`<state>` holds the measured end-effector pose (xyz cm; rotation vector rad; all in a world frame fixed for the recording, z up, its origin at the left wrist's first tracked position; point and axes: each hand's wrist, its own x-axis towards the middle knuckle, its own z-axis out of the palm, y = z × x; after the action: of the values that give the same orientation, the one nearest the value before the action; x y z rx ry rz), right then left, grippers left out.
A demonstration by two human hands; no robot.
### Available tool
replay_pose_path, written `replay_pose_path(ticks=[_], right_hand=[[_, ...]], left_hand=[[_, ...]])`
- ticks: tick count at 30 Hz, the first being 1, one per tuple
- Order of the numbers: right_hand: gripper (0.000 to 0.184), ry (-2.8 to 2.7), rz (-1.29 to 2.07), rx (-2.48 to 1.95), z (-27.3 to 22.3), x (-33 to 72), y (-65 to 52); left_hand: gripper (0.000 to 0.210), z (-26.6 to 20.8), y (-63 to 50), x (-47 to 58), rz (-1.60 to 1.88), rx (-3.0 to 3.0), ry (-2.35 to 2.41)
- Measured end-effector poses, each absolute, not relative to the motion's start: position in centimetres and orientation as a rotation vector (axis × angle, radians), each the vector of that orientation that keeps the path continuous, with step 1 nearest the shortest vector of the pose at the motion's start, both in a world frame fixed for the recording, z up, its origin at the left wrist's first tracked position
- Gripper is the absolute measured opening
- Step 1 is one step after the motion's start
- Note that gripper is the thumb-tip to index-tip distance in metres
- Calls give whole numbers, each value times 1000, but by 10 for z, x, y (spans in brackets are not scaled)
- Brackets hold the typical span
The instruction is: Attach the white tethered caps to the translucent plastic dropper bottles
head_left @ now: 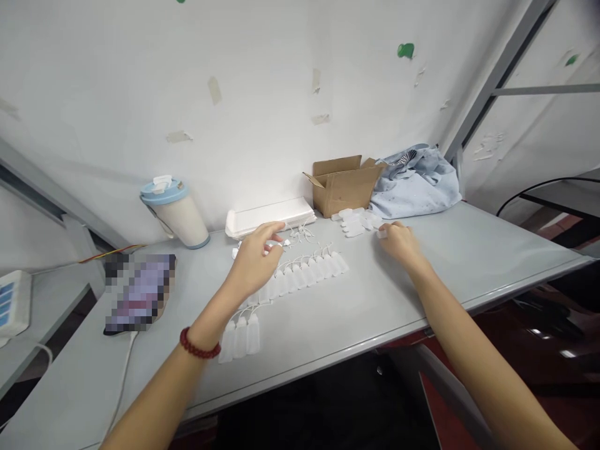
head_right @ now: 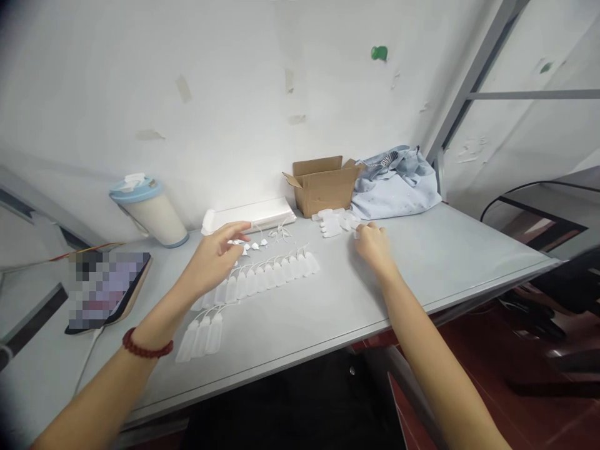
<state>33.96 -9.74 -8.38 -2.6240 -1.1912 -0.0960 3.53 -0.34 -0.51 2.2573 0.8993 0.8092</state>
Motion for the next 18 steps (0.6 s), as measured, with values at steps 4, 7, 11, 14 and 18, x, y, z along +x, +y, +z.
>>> replay_pose_path(ticks=[4, 7, 11, 14, 18], right_hand=[[36, -1174, -56, -2575, -79, 328, -104], [30, -1152, -28, -2475, -72, 318, -105], [24, -1129, 51, -2258, -60, 293, -101], [10, -1199, 302, -2004, -57, 258, -102], [14, -1218, 924, -1373, -60, 206, -111]], left_hand=[[31, -8, -35, 9, 749, 2216, 954], [23, -19, -53, -9, 794, 2153, 993], [16, -33, -63, -22, 900, 2108, 1001], [12, -39, -65, -23, 1032, 2035, 1014], [8, -43, -66, -17, 1121, 1988, 977]])
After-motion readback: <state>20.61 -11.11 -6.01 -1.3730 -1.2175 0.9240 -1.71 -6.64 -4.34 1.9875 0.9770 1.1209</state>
